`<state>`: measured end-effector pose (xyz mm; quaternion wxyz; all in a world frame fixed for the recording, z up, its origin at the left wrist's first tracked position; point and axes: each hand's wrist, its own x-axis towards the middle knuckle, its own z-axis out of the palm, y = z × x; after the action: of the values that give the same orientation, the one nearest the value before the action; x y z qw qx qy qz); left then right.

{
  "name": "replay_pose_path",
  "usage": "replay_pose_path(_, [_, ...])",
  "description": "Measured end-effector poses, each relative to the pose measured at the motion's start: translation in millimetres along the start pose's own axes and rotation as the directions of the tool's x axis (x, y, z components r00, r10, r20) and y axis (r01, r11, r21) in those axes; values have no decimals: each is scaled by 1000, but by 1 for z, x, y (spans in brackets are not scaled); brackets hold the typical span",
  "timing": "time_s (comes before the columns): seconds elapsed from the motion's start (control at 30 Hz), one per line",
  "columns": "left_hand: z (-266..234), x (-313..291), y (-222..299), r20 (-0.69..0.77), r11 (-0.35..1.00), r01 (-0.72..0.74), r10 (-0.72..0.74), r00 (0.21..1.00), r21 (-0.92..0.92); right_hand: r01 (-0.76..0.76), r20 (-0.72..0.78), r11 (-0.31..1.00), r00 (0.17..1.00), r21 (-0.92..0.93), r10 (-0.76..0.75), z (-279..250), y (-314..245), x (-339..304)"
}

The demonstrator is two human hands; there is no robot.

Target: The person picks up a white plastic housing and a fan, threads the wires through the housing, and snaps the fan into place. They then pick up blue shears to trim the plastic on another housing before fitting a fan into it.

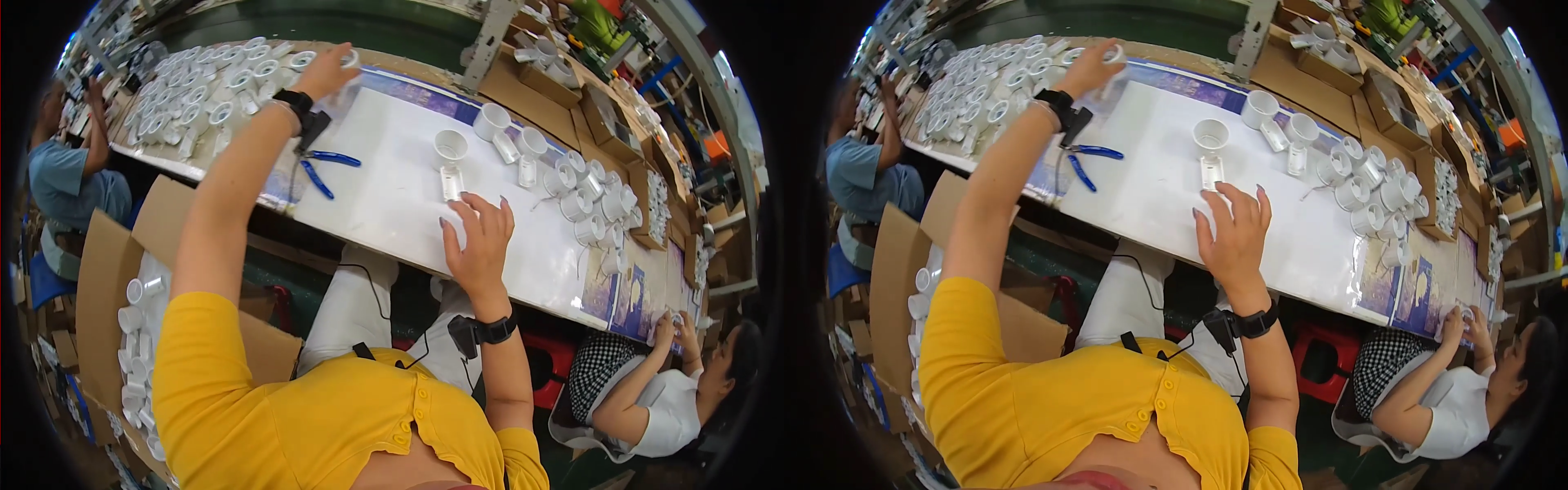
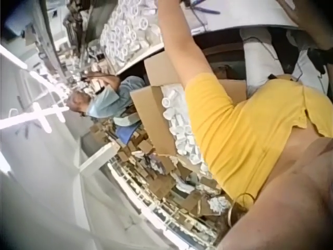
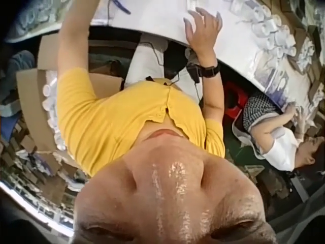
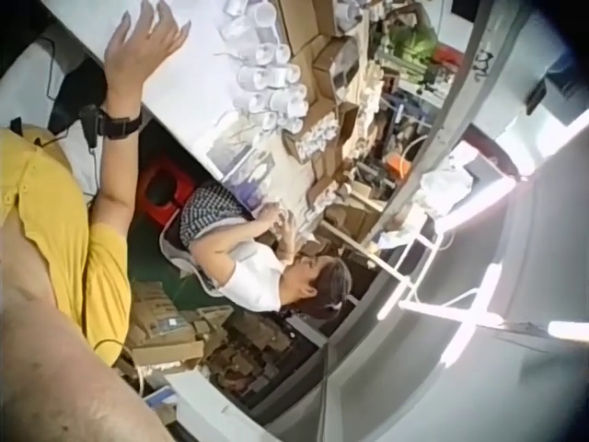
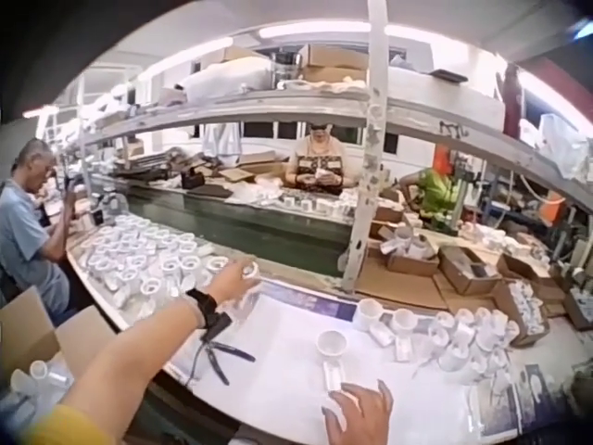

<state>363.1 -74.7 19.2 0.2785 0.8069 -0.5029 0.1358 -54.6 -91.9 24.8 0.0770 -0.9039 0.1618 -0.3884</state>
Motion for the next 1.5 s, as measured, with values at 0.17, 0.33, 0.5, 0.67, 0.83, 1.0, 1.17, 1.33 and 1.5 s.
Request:
replay_pose_path(0.17, [4, 14, -24, 144, 932, -68, 17, 989, 356, -34, 47, 999, 998, -8, 34, -5, 26, 0])
replay_pose_path(0.33, [4, 8, -49, 74, 942, -71, 49, 996, 327, -138, 1, 990, 990, 12, 138, 6, 76, 12])
replay_pose_path(0.5, [6, 5, -29, 8, 879, -115, 125, 992, 462, -142, -19, 959, 990, -244, 142, 31, 116, 53])
replay_pose_path(0.67, [-5, -15, 46, -77, 933, -248, 276, 958, 261, -166, -23, 917, 985, -363, 170, 36, 124, 61])
replay_pose_path(0.83, [3, -76, 169, 327, 839, 94, 104, 939, -536, -229, -174, 951, 965, -206, 195, 10, 120, 26])
replay_pose_path(1.0, [36, -96, 205, 341, 921, 20, 124, 932, -389, -370, -337, 842, 910, -392, 243, -63, 175, -9])
replay_pose_path(1.17, [29, -119, 219, 411, 862, 132, 94, 907, -489, -582, -308, 625, 810, -519, 499, -107, 207, -39])
replay_pose_path(1.33, [19, -150, 238, 317, 858, 55, 129, 940, -511, -611, -175, 652, 776, -449, 606, -111, 209, -53])
replay_pose_path(1.5, [8, -166, 247, 270, 934, 23, 80, 959, -357, -518, 150, 790, 797, -327, 585, -109, 141, -53])
